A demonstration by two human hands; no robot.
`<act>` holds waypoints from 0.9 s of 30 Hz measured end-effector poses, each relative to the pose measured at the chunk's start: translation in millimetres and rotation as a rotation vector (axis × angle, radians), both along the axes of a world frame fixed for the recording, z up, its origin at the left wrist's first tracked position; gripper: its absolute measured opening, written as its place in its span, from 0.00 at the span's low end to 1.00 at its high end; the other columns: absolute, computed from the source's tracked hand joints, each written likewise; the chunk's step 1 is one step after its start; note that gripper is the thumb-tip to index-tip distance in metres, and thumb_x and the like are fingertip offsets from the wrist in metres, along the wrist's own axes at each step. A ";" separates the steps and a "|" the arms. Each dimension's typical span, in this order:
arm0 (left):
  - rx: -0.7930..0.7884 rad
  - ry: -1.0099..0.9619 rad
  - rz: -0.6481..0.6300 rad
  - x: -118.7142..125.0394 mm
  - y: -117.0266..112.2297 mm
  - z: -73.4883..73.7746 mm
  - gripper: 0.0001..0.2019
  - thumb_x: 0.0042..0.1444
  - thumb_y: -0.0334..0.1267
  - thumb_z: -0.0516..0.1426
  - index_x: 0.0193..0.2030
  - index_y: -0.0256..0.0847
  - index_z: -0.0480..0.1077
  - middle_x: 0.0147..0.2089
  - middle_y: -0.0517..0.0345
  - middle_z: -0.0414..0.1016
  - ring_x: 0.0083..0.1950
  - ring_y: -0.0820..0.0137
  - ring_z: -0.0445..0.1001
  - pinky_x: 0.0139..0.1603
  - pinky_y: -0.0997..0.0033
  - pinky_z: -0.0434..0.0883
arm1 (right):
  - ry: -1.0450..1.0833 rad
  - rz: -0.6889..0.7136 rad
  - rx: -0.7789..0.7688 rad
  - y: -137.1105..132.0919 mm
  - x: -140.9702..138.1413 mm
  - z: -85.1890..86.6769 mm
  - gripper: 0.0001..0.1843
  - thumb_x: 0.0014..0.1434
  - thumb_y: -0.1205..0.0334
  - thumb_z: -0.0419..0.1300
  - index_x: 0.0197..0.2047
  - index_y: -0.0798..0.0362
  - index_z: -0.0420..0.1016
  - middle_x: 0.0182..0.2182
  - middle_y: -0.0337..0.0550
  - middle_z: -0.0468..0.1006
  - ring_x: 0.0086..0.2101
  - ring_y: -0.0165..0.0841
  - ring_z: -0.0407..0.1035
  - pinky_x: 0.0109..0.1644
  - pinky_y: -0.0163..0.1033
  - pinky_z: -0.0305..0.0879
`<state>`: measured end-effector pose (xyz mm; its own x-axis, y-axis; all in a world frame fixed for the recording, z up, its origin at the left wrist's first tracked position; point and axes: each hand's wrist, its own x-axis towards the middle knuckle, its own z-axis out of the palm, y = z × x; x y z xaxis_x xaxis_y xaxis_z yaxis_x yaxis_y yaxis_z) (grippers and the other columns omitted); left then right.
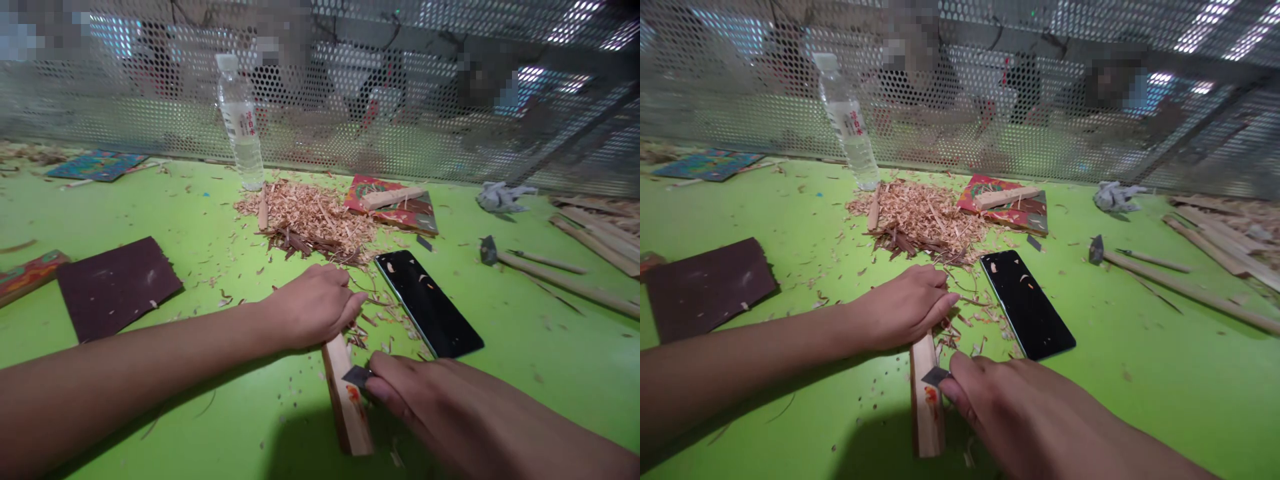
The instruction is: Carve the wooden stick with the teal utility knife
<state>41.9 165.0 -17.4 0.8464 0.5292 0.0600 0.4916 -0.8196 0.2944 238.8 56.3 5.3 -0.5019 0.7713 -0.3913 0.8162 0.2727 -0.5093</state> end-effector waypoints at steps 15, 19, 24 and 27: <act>0.010 -0.004 0.025 0.9 -2.2 -1.8 0.29 0.77 0.40 0.41 0.35 0.34 0.79 0.34 0.50 0.74 0.37 0.62 0.71 0.46 0.59 0.67 | 0.084 0.110 -0.073 6.3 -12.1 13.4 0.11 0.74 0.60 0.52 0.40 0.47 0.74 0.31 0.36 0.80 0.26 0.31 0.70 0.29 0.34 0.57; 0.016 -0.029 0.015 0.5 -1.4 -1.4 0.28 0.77 0.40 0.42 0.34 0.35 0.78 0.34 0.51 0.73 0.36 0.63 0.71 0.45 0.59 0.67 | 0.014 0.092 0.014 5.5 -1.4 4.7 0.18 0.77 0.60 0.45 0.39 0.49 0.71 0.30 0.39 0.78 0.26 0.31 0.69 0.31 0.35 0.60; 0.025 -0.040 0.006 -0.1 -1.1 -1.5 0.29 0.77 0.41 0.41 0.33 0.35 0.78 0.33 0.51 0.73 0.36 0.63 0.71 0.45 0.59 0.67 | -0.094 0.116 0.015 3.2 0.4 2.9 0.19 0.78 0.60 0.42 0.42 0.50 0.71 0.33 0.43 0.78 0.29 0.35 0.71 0.35 0.39 0.61; 0.025 -0.028 0.004 -0.5 -0.8 -1.4 0.29 0.77 0.41 0.41 0.33 0.35 0.78 0.33 0.51 0.73 0.36 0.62 0.71 0.45 0.59 0.67 | -0.057 0.098 -0.052 2.5 -2.3 4.7 0.20 0.79 0.56 0.41 0.40 0.49 0.69 0.33 0.41 0.78 0.28 0.33 0.69 0.34 0.38 0.60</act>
